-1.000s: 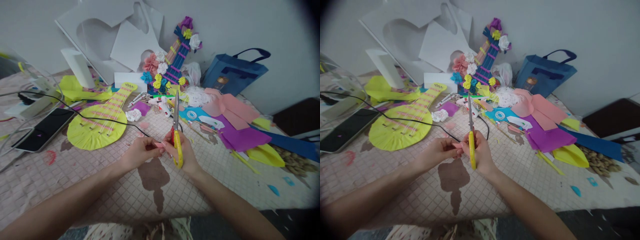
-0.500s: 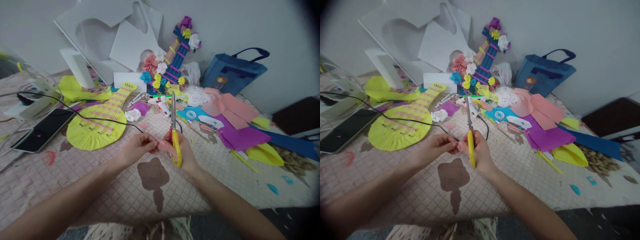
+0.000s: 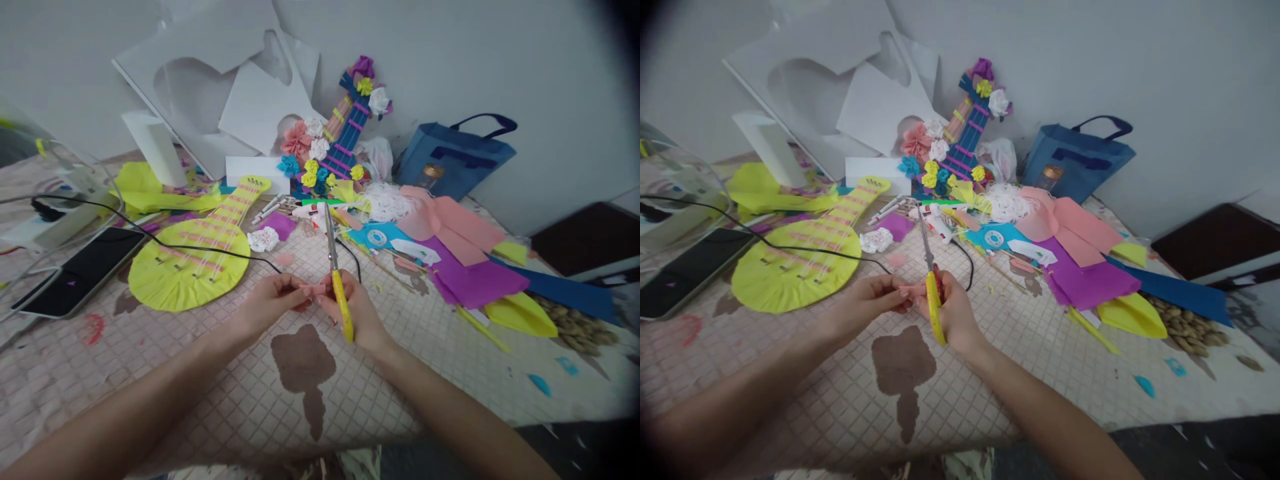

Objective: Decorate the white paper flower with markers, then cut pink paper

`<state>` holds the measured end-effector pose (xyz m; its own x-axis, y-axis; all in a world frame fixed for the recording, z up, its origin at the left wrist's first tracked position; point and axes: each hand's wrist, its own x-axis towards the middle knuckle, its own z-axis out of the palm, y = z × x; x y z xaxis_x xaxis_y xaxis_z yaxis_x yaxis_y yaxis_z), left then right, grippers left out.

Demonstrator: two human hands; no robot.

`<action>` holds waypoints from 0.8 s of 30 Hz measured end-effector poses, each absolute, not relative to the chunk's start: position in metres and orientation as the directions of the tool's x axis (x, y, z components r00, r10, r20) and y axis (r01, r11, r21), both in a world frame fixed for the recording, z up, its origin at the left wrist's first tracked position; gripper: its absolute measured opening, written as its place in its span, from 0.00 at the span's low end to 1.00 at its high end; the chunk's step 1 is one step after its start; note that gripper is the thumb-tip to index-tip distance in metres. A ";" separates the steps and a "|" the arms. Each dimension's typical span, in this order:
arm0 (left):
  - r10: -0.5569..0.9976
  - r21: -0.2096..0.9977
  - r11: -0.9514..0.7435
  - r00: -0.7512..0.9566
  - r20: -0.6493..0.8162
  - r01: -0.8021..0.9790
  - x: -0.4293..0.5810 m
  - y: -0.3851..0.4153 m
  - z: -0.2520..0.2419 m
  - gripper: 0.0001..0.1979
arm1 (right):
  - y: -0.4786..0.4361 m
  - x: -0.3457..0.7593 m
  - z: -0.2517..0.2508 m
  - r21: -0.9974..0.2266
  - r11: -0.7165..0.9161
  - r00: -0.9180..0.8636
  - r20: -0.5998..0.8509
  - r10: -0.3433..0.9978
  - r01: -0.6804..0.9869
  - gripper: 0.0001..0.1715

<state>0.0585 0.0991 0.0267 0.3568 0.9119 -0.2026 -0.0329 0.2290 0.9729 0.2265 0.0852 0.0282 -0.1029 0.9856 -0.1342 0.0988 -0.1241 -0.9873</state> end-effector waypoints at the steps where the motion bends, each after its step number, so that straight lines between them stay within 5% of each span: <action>1: 0.906 0.971 0.238 0.367 -0.213 -0.023 0.058 0.100 0.026 0.14 | 0.085 0.227 0.028 -0.988 -0.124 -0.103 -0.134 0.986 0.097 0.21; 24: 0.889 0.933 0.335 0.373 -0.266 -0.134 0.053 0.104 0.025 0.16 | 0.085 0.229 0.018 -0.992 -0.130 -0.108 -0.129 0.986 0.002 0.21</action>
<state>0.0530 0.1044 0.0253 0.3731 0.8889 -0.2657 -0.1342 0.3351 0.9326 0.2294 0.0854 0.0183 -0.1081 0.9857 -0.1291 0.0020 -0.1297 -0.9916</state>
